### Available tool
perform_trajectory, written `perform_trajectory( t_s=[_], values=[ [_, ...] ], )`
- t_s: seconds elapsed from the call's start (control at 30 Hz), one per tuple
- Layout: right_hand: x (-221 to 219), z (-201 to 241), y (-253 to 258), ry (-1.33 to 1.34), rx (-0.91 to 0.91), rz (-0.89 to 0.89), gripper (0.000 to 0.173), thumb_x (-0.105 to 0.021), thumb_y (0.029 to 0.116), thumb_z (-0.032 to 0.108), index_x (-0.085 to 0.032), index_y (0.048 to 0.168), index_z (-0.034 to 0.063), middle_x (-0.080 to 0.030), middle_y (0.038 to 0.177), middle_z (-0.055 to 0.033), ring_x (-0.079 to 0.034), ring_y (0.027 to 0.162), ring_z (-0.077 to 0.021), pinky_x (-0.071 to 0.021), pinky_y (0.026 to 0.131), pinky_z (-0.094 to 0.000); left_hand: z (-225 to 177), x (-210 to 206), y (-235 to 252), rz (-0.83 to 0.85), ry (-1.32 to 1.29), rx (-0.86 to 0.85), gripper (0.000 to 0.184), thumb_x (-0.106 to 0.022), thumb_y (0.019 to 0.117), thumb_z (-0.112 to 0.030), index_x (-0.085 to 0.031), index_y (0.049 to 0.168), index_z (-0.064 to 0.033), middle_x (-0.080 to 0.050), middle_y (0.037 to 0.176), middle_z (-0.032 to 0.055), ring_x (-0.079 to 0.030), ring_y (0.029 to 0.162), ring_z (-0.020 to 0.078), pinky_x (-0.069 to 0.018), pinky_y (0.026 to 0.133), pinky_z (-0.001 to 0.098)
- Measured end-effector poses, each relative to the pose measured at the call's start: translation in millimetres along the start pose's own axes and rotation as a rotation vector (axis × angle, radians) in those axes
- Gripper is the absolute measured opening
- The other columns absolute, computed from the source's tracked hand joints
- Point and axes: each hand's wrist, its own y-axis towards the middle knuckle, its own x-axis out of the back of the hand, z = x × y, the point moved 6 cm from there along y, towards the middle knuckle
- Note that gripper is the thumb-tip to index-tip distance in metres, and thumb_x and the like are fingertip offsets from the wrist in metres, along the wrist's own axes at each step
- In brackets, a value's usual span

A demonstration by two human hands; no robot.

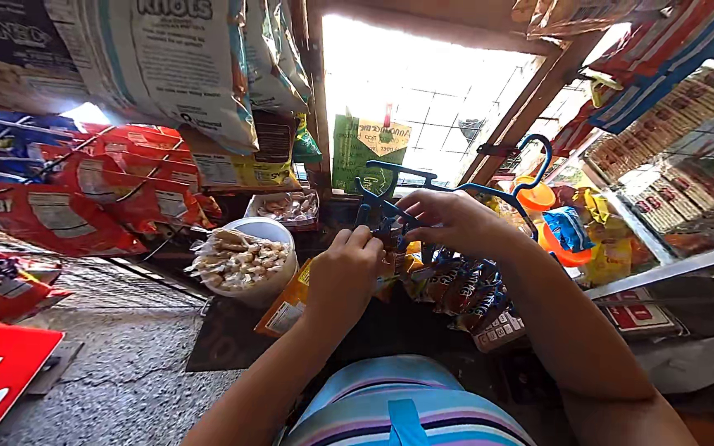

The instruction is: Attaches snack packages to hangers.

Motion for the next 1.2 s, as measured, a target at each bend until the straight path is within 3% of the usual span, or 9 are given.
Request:
perform_trajectory(
  t_s=[0.3, 0.47, 0.57, 0.73, 0.8, 0.9, 1.0, 1.1, 1.2],
  values=[
    [3, -8, 3, 0.104, -0.043, -0.051, 0.027, -0.074, 0.0922, 0.004, -0.067, 0.118, 0.0055, -0.075, 0.104, -0.0060, -0.074, 0.089, -0.0128, -0.0614, 0.083, -0.0322, -2, -13, 5, -0.059, -0.043, -0.030, 0.014, -0.067, 0.0948, -0.017, -0.076, 0.089, -0.0090, -0.069, 0.089, 0.0092, -0.070, 0.080, 0.0302, -0.0549, 0.056, 0.0425],
    [1, -2, 5, 0.097, -0.055, -0.019, 0.028, -0.074, 0.0942, 0.012, -0.067, 0.120, 0.0040, -0.076, 0.103, -0.0063, -0.073, 0.091, -0.0109, -0.0589, 0.085, -0.0321, -7, -4, 3, -0.126, -0.029, -0.070, 0.018, -0.062, 0.0959, -0.018, -0.075, 0.089, -0.0079, -0.071, 0.091, 0.0111, -0.070, 0.083, 0.0343, -0.0551, 0.055, 0.0450],
    [-4, 7, 5, 0.061, 0.048, -0.031, 0.032, -0.071, 0.0947, 0.007, -0.067, 0.125, -0.0024, -0.074, 0.110, -0.0144, -0.072, 0.100, -0.0199, -0.0568, 0.093, -0.0385, -8, -1, 4, -0.157, -0.066, -0.089, 0.024, -0.056, 0.0968, -0.020, -0.075, 0.091, -0.0055, -0.070, 0.094, 0.0164, -0.071, 0.087, 0.0416, -0.0567, 0.059, 0.0540],
    [-3, 24, -5, -0.029, 0.087, -0.083, 0.041, -0.072, 0.0899, -0.003, -0.062, 0.129, -0.0085, -0.069, 0.120, -0.0252, -0.069, 0.111, -0.0355, -0.0525, 0.099, -0.0488, -7, 4, 10, -0.010, -0.206, -0.079, 0.016, -0.065, 0.0948, -0.008, -0.075, 0.096, 0.0049, -0.069, 0.096, 0.0287, -0.067, 0.093, 0.0524, -0.0545, 0.073, 0.0633],
    [0, 32, -23, -0.116, 0.127, -0.224, 0.038, -0.071, 0.0932, 0.003, -0.063, 0.130, -0.0051, -0.067, 0.128, -0.0222, -0.066, 0.118, -0.0338, -0.0523, 0.101, -0.0484, -8, 3, 10, 0.015, -0.203, -0.072, 0.017, -0.064, 0.0955, -0.009, -0.075, 0.097, 0.0041, -0.070, 0.097, 0.0281, -0.067, 0.094, 0.0521, -0.0543, 0.074, 0.0634],
    [16, 22, -68, -0.285, 0.212, -0.764, 0.023, -0.072, 0.0943, 0.016, -0.074, 0.112, 0.0014, -0.071, 0.119, -0.0143, -0.069, 0.113, -0.0250, -0.0581, 0.094, -0.0395, -6, 0, 10, 0.052, -0.209, -0.046, 0.018, -0.065, 0.0959, -0.010, -0.075, 0.098, 0.0043, -0.070, 0.100, 0.0281, -0.066, 0.097, 0.0524, -0.0538, 0.077, 0.0639],
    [26, -24, -111, -0.434, -0.057, -1.088, 0.033, -0.073, 0.0902, 0.028, -0.072, 0.114, 0.0048, -0.067, 0.121, -0.0167, -0.064, 0.115, -0.0336, -0.0543, 0.094, -0.0489, -3, -2, 8, 0.069, -0.196, -0.026, 0.018, -0.066, 0.0965, -0.012, -0.076, 0.098, 0.0032, -0.070, 0.101, 0.0267, -0.067, 0.098, 0.0511, -0.0543, 0.078, 0.0614],
    [21, -65, -132, -0.281, -0.404, -0.934, 0.053, -0.075, 0.0893, 0.035, -0.064, 0.131, 0.0051, -0.063, 0.131, -0.0169, -0.057, 0.126, -0.0376, -0.0484, 0.102, -0.0549, -4, -2, 9, 0.068, -0.174, -0.026, 0.018, -0.066, 0.0964, -0.012, -0.077, 0.098, 0.0022, -0.071, 0.100, 0.0256, -0.067, 0.098, 0.0491, -0.0546, 0.077, 0.0597],
    [11, -86, -137, -0.170, -0.446, -0.844, 0.045, -0.070, 0.0946, 0.027, -0.064, 0.133, 0.0037, -0.069, 0.125, -0.0133, -0.061, 0.123, -0.0322, -0.0468, 0.106, -0.0507, -4, -3, 9, 0.072, -0.163, -0.031, 0.016, -0.067, 0.0958, -0.011, -0.077, 0.098, 0.0016, -0.070, 0.100, 0.0254, -0.067, 0.097, 0.0485, -0.0547, 0.077, 0.0594]
  ],
)
